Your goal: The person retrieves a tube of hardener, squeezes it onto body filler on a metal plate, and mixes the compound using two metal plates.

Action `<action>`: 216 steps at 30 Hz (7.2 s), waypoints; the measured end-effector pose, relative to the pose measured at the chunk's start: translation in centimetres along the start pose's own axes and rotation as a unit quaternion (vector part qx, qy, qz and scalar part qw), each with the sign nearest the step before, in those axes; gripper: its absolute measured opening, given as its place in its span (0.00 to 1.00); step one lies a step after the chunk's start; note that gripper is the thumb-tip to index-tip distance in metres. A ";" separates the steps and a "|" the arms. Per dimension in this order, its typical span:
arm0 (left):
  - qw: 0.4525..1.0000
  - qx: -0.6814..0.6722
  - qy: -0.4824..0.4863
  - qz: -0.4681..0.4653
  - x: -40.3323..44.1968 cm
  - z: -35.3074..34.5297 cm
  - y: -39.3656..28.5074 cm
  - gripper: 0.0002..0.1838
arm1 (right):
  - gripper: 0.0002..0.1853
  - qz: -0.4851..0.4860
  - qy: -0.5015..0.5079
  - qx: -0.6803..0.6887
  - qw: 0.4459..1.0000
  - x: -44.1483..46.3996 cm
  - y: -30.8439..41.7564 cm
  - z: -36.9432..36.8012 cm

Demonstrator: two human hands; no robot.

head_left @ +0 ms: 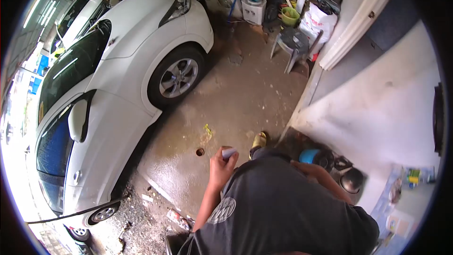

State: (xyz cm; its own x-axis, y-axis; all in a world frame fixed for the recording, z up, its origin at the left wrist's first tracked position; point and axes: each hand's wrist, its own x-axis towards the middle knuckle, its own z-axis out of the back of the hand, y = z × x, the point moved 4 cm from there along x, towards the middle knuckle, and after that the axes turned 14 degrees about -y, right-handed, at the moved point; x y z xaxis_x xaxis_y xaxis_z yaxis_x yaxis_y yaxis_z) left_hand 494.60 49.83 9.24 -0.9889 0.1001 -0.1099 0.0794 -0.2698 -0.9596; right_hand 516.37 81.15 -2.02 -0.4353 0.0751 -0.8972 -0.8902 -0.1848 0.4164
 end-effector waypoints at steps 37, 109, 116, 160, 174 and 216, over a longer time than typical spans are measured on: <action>0.953 0.123 0.209 -0.184 100.8 -40.3 -27.3 0.11 | 0.12 0.047 -0.273 -0.165 0.947 65.7 49.9 59.1; 0.944 -0.179 -0.258 0.102 225.2 -10.7 -14.9 0.20 | 0.28 0.413 0.037 0.093 0.905 112.7 220.7 69.5; 0.893 -0.249 -0.313 0.207 241.3 0.0 -11.6 0.19 | 0.30 0.353 0.142 0.068 0.922 123.9 249.4 53.6; 0.914 0.142 -0.188 0.329 317.5 74.6 13.5 0.29 | 0.24 0.502 0.184 -0.006 0.845 159.0 349.2 10.7; 0.903 0.393 0.084 -0.149 381.5 89.7 1.5 0.25 | 0.27 0.382 -0.171 0.194 0.887 176.3 364.2 11.7; 0.992 0.120 0.015 0.027 495.3 128.4 -7.9 0.27 | 0.29 0.262 0.094 0.362 0.889 226.5 486.4 -3.6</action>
State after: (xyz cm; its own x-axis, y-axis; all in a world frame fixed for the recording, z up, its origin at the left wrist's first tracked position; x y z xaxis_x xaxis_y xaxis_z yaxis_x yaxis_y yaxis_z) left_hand -11.97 -21.48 -4.42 -0.9795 0.1072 -0.1706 0.0962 -0.4952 -0.8634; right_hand -14.69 4.73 -3.20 -0.8465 -0.0126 -0.5322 -0.4540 0.5390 0.7095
